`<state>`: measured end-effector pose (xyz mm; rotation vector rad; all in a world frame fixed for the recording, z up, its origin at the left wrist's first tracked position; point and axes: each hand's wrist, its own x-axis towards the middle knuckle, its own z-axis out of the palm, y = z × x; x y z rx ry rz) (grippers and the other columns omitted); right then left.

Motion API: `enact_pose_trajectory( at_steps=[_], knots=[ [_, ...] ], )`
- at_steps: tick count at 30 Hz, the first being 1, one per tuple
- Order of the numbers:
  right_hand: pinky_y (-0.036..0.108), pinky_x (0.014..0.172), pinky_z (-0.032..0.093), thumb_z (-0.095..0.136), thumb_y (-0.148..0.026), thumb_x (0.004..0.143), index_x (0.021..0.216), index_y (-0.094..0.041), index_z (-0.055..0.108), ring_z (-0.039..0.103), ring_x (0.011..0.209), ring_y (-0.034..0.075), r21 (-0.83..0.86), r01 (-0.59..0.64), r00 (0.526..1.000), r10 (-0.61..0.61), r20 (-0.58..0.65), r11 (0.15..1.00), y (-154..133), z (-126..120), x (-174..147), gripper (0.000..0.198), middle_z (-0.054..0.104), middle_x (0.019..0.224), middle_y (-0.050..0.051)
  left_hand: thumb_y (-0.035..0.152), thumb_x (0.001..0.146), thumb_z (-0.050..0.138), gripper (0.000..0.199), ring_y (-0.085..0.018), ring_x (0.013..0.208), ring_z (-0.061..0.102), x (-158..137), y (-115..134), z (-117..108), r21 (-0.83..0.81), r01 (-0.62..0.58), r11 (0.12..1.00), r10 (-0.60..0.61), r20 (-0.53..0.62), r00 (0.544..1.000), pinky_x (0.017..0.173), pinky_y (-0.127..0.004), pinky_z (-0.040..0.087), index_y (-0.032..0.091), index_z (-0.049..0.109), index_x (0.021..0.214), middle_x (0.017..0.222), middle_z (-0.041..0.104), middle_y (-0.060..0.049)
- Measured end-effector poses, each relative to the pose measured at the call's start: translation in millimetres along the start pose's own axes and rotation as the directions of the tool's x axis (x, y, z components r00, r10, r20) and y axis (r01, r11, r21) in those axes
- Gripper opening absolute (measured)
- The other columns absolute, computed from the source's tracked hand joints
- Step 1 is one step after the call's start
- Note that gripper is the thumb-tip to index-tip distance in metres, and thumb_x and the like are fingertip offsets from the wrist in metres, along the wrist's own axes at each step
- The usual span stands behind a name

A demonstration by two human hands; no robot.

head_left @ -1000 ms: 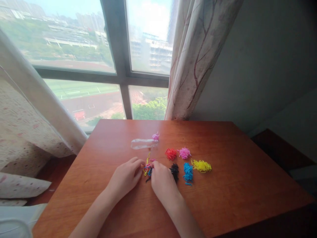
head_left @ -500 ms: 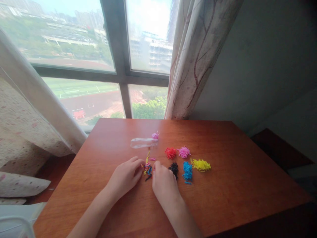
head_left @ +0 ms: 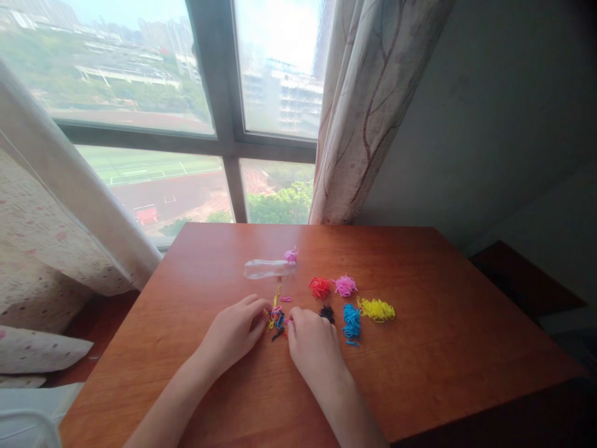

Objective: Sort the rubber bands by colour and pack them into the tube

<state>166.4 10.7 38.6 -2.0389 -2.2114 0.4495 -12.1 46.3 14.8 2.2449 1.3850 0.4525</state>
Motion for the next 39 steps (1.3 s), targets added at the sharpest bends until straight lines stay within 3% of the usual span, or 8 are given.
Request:
enact_pose_trajectory(
  at_steps=[8,18,21,26,29,32,39],
  knots=[
    [0.028,0.064,0.048,0.049,-0.018,0.096,0.094,-0.018,0.063,0.072,0.08,0.024,-0.086,-0.009,1.0,0.01,0.008,0.996,-5,4,6,0.015,0.072,0.091,0.01,0.021,0.091,0.043,0.023,-0.019,0.084,0.064,-1,0,0,0.004,0.003,1.0,-0.003,0.014,1.0,0.074,-0.026,0.047,0.025,0.065,0.098,0.096,0.065,-0.003],
    [0.026,0.063,0.045,0.049,-0.02,0.096,0.096,-0.018,0.065,0.071,0.081,0.023,-0.057,-0.013,1.0,0.013,-0.002,0.998,-6,1,7,0.015,0.073,0.091,0.009,0.023,0.092,0.042,0.025,-0.019,0.085,0.065,0,-1,-2,0.025,0.008,1.0,-0.009,0.033,0.999,0.074,-0.025,0.048,0.026,0.066,0.099,0.096,0.065,-0.003],
    [0.024,0.062,0.041,0.053,-0.025,0.095,0.092,-0.022,0.067,0.069,0.079,0.02,0.006,-0.042,0.995,0.042,-0.085,0.999,12,-14,7,0.014,0.073,0.087,0.005,0.022,0.092,0.042,0.025,-0.019,0.085,0.065,0,-1,-1,0.031,0.013,0.999,-0.015,0.04,0.999,0.074,-0.026,0.047,0.026,0.065,0.099,0.096,0.065,-0.003],
    [0.024,0.056,0.032,0.052,-0.027,0.094,0.086,-0.023,0.07,0.064,0.067,0.015,0.038,-0.187,0.956,0.191,-0.222,0.982,80,-48,22,0.02,0.071,0.077,0.002,0.023,0.092,0.042,0.024,-0.019,0.084,0.065,-1,0,-2,0.037,0.027,0.999,-0.029,0.051,0.998,0.073,-0.026,0.046,0.026,0.064,0.101,0.099,0.065,-0.003],
    [0.024,0.057,0.031,0.053,-0.026,0.094,0.087,-0.023,0.071,0.063,0.068,0.014,0.019,-0.196,0.962,0.196,-0.189,0.98,113,-58,32,0.019,0.071,0.077,0.002,0.024,0.092,0.041,0.024,-0.019,0.084,0.065,-1,0,-2,0.042,0.027,0.999,-0.029,0.05,0.998,0.072,-0.026,0.046,0.025,0.064,0.099,0.099,0.065,-0.003],
    [0.024,0.06,0.032,0.055,-0.025,0.093,0.091,-0.023,0.071,0.065,0.075,0.015,-0.08,-0.181,0.974,0.167,-0.155,0.98,125,-56,38,0.016,0.072,0.08,0.003,0.025,0.092,0.042,0.023,-0.019,0.084,0.065,0,0,-2,0.045,0.026,0.999,-0.028,0.046,0.999,0.071,-0.027,0.045,0.025,0.064,0.098,0.098,0.065,-0.003],
    [0.025,0.062,0.033,0.049,-0.028,0.097,0.095,-0.023,0.069,0.067,0.083,0.019,-0.168,-0.181,0.976,0.156,-0.149,0.969,122,-44,41,0.021,0.073,0.093,0.007,0.026,0.093,0.041,0.024,-0.02,0.086,0.065,1,0,-2,0.047,0.034,0.998,-0.036,0.054,0.998,0.073,-0.028,0.045,0.025,0.064,0.099,0.1,0.066,-0.003]
  ],
)
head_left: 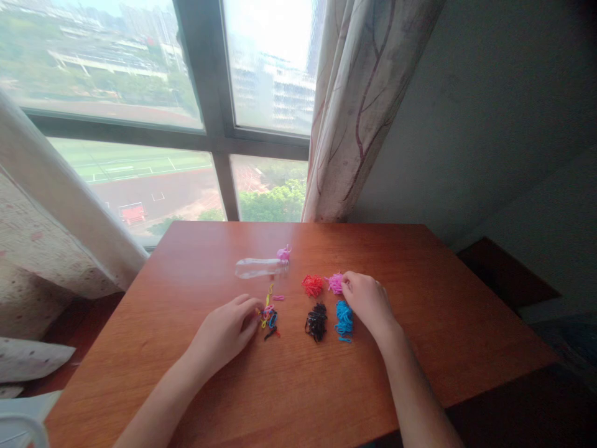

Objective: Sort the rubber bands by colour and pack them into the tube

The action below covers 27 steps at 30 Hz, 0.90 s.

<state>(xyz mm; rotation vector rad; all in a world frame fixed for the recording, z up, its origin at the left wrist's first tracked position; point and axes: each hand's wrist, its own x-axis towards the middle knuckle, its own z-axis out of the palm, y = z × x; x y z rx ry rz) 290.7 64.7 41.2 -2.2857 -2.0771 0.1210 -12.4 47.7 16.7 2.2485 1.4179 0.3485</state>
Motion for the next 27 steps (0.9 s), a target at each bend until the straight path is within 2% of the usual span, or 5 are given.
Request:
enact_pose_trajectory(
  at_steps=[11,20,27],
  knots=[
    [0.026,0.06,0.032,0.05,-0.03,0.095,0.096,-0.027,0.069,0.067,0.08,0.018,-0.012,-0.027,0.999,0.027,-0.019,1.0,10,-5,-4,0.019,0.073,0.09,0.003,0.026,0.093,0.041,0.025,-0.019,0.083,0.065,-1,-1,0,-0.012,0.0,1.0,0.0,0.0,1.0,0.072,-0.027,0.045,0.025,0.065,0.099,0.099,0.066,-0.003],
    [0.026,0.062,0.036,0.053,-0.028,0.088,0.09,-0.032,0.074,0.068,0.084,0.021,-0.086,-0.006,0.994,0.016,0.109,0.996,18,-9,-2,0.021,0.074,0.092,0.002,0.025,0.092,0.042,0.023,-0.019,0.084,0.065,0,1,0,-0.001,0.001,1.0,-0.001,0.006,1.0,0.071,-0.027,0.044,0.025,0.064,0.098,0.099,0.066,-0.003],
    [0.026,0.064,0.037,0.055,-0.024,0.084,0.092,-0.031,0.075,0.069,0.085,0.022,-0.106,0.016,0.989,-0.001,0.147,0.994,13,-2,-3,0.023,0.075,0.093,0.004,0.025,0.092,0.041,0.024,-0.019,0.083,0.065,-1,0,0,0.009,0.005,1.0,-0.005,0.005,1.0,0.071,-0.027,0.044,0.026,0.064,0.1,0.099,0.066,-0.002]
  ],
)
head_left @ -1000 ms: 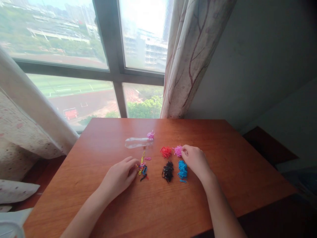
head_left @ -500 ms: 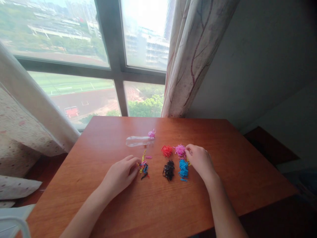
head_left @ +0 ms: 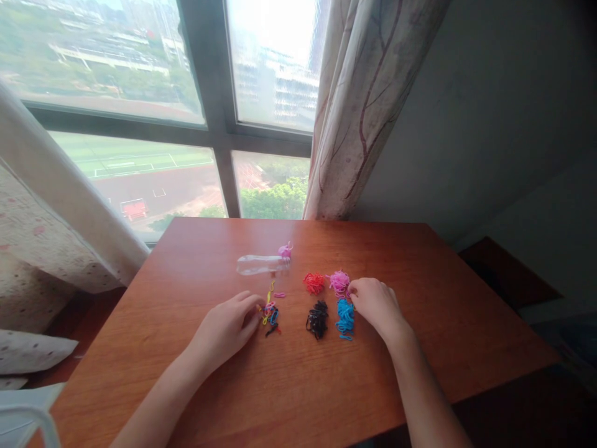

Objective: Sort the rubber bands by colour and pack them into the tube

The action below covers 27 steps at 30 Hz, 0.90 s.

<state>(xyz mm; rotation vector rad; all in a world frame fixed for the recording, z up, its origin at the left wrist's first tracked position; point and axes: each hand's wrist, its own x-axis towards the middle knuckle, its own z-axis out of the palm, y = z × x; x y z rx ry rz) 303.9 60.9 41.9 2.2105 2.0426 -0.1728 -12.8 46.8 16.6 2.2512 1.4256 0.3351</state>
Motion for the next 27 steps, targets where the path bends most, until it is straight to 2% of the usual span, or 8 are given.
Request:
enact_pose_trajectory(
  at_steps=[12,16,22,27],
  knots=[
    [0.025,0.065,0.038,0.053,-0.025,0.089,0.087,-0.029,0.074,0.068,0.089,0.02,0.032,0.015,1.0,-0.014,-0.022,0.999,-1.1,4.1,1.8,0.021,0.074,0.095,0.002,0.026,0.092,0.041,0.024,-0.019,0.082,0.065,-1.2,-0.1,0.1,-0.011,-0.012,1.0,0.012,-0.017,1.0,0.071,-0.027,0.044,0.026,0.064,0.1,0.099,0.066,-0.002],
    [0.025,0.067,0.039,0.05,-0.025,0.091,0.091,-0.029,0.074,0.067,0.092,0.019,0.059,0.021,0.999,-0.019,-0.042,0.998,0.1,1.0,-2.0,0.025,0.074,0.1,0.002,0.026,0.092,0.042,0.024,-0.018,0.081,0.065,-2.1,-0.2,-0.1,-0.012,-0.012,1.0,0.012,-0.023,1.0,0.07,-0.027,0.044,0.026,0.064,0.099,0.098,0.067,-0.002],
    [0.024,0.074,0.041,0.051,-0.018,0.084,0.094,-0.031,0.077,0.067,0.095,0.018,0.148,0.093,0.996,-0.09,-0.024,0.985,-4.1,-3.2,-5.5,0.03,0.075,0.099,-0.001,0.026,0.091,0.043,0.023,-0.018,0.08,0.065,-0.9,1.3,-1.5,-0.025,-0.016,1.0,0.015,-0.038,0.999,0.069,-0.026,0.044,0.026,0.065,0.098,0.097,0.067,-0.002],
    [0.024,0.073,0.041,0.05,-0.018,0.085,0.094,-0.032,0.078,0.067,0.094,0.018,0.12,0.072,0.997,-0.073,0.006,0.99,-6.8,-4.5,-5.2,0.032,0.075,0.098,-0.001,0.026,0.091,0.043,0.023,-0.018,0.081,0.065,-1.1,1.8,-1.9,-0.037,-0.016,0.999,0.015,-0.029,0.999,0.07,-0.027,0.044,0.026,0.065,0.1,0.099,0.067,-0.002]
  ],
)
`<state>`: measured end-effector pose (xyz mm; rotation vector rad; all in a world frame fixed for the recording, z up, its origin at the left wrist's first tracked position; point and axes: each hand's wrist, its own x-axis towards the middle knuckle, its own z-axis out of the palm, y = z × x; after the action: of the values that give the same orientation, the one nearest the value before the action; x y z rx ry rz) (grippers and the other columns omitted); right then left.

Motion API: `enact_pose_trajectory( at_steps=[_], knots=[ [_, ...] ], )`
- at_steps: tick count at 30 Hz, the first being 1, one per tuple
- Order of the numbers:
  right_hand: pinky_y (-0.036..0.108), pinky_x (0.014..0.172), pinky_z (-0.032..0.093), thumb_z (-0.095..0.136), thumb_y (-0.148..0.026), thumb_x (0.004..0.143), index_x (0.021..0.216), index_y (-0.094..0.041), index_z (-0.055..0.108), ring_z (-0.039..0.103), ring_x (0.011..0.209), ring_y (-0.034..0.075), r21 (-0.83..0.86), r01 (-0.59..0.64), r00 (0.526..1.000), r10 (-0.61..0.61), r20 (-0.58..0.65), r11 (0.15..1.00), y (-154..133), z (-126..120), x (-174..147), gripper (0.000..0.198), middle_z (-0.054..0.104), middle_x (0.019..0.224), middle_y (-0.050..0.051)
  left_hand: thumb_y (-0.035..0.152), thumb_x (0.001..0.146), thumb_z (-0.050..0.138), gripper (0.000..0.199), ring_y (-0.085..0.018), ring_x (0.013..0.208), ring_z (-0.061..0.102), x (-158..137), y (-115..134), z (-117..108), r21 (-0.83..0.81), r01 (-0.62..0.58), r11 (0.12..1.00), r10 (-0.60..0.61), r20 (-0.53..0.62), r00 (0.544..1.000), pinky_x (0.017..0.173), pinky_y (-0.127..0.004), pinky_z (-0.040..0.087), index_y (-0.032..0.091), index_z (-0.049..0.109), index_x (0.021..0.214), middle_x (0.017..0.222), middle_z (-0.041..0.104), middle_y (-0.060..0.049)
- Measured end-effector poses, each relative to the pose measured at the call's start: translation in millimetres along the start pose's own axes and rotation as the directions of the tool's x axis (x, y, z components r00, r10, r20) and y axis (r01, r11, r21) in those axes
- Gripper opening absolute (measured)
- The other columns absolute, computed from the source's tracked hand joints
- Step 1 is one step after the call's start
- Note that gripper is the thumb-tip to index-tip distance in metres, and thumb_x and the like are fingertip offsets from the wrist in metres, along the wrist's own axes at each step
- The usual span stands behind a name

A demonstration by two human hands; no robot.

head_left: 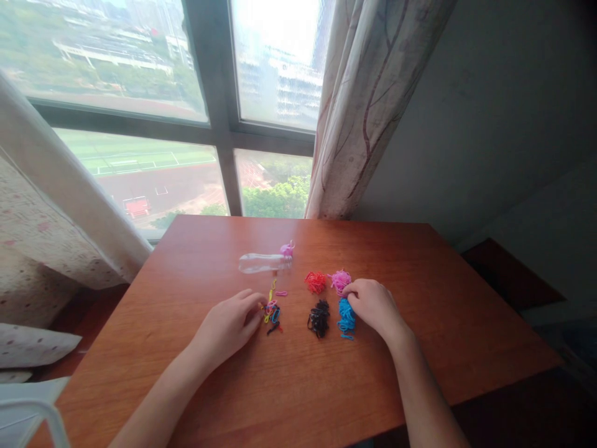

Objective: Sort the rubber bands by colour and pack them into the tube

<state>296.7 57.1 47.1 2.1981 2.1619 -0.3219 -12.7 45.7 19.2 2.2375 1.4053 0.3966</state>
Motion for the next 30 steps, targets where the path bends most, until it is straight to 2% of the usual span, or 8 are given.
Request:
enact_pose_trajectory(
  at_steps=[9,15,19,21,24,26,30],
  knots=[
    [0.024,0.072,0.04,0.049,-0.02,0.087,0.096,-0.032,0.077,0.065,0.092,0.018,-0.001,-0.009,0.999,0.009,-0.046,1.0,5,4,-1,0.032,0.074,0.099,0.0,0.024,0.092,0.042,0.023,-0.019,0.084,0.064,1,-1,1,0.009,-0.008,1.0,0.008,0.012,1.0,0.072,-0.027,0.044,0.026,0.064,0.099,0.098,0.067,-0.002],
    [0.024,0.069,0.039,0.051,-0.018,0.088,0.095,-0.03,0.076,0.065,0.088,0.017,0.067,0.011,0.99,-0.002,-0.14,0.998,0,1,-10,0.029,0.074,0.097,0.0,0.025,0.091,0.043,0.023,-0.019,0.083,0.064,0,-2,1,0.013,-0.007,1.0,0.007,0.01,1.0,0.071,-0.027,0.044,0.026,0.064,0.1,0.098,0.067,-0.002],
    [0.024,0.071,0.039,0.05,-0.015,0.088,0.096,-0.026,0.074,0.065,0.084,0.016,0.179,0.126,0.965,-0.079,-0.25,0.976,-29,6,-28,0.028,0.073,0.095,0.0,0.024,0.091,0.043,0.023,-0.019,0.084,0.064,0,-2,1,0.008,-0.013,1.0,0.013,0.011,1.0,0.072,-0.027,0.044,0.026,0.064,0.099,0.098,0.067,-0.002],
    [0.024,0.069,0.039,0.05,-0.015,0.089,0.094,-0.025,0.073,0.065,0.078,0.016,0.222,0.195,0.958,-0.137,-0.252,0.955,-50,13,-39,0.025,0.072,0.086,0.001,0.023,0.091,0.043,0.022,-0.019,0.084,0.064,0,-2,1,0.006,-0.013,1.0,0.013,0.004,1.0,0.072,-0.027,0.044,0.026,0.064,0.098,0.098,0.067,-0.003],
    [0.024,0.065,0.038,0.05,-0.017,0.091,0.097,-0.026,0.07,0.065,0.075,0.016,0.254,0.236,0.957,-0.179,-0.229,0.938,-83,27,-53,0.023,0.072,0.086,0.0,0.023,0.09,0.045,0.021,-0.019,0.083,0.064,-1,-2,1,-0.006,-0.016,1.0,0.016,-0.009,1.0,0.071,-0.027,0.045,0.025,0.065,0.096,0.096,0.067,-0.003],
    [0.024,0.064,0.038,0.051,-0.018,0.091,0.092,-0.026,0.068,0.066,0.077,0.017,0.259,0.245,0.961,-0.198,-0.194,0.934,-100,36,-58,0.018,0.072,0.085,0.0,0.023,0.089,0.046,0.02,-0.019,0.083,0.064,-1,-1,2,-0.01,-0.018,1.0,0.018,-0.014,1.0,0.071,-0.027,0.045,0.025,0.065,0.094,0.095,0.067,-0.003],
    [0.025,0.063,0.038,0.054,-0.022,0.092,0.093,-0.025,0.064,0.068,0.08,0.018,0.266,0.196,0.974,-0.156,-0.165,0.944,-122,48,-60,0.011,0.073,0.088,0.001,0.023,0.09,0.044,0.02,-0.019,0.083,0.063,0,-1,2,0.012,-0.024,1.0,0.024,-0.005,1.0,0.071,-0.026,0.046,0.025,0.064,0.094,0.094,0.066,-0.003]
  ],
)
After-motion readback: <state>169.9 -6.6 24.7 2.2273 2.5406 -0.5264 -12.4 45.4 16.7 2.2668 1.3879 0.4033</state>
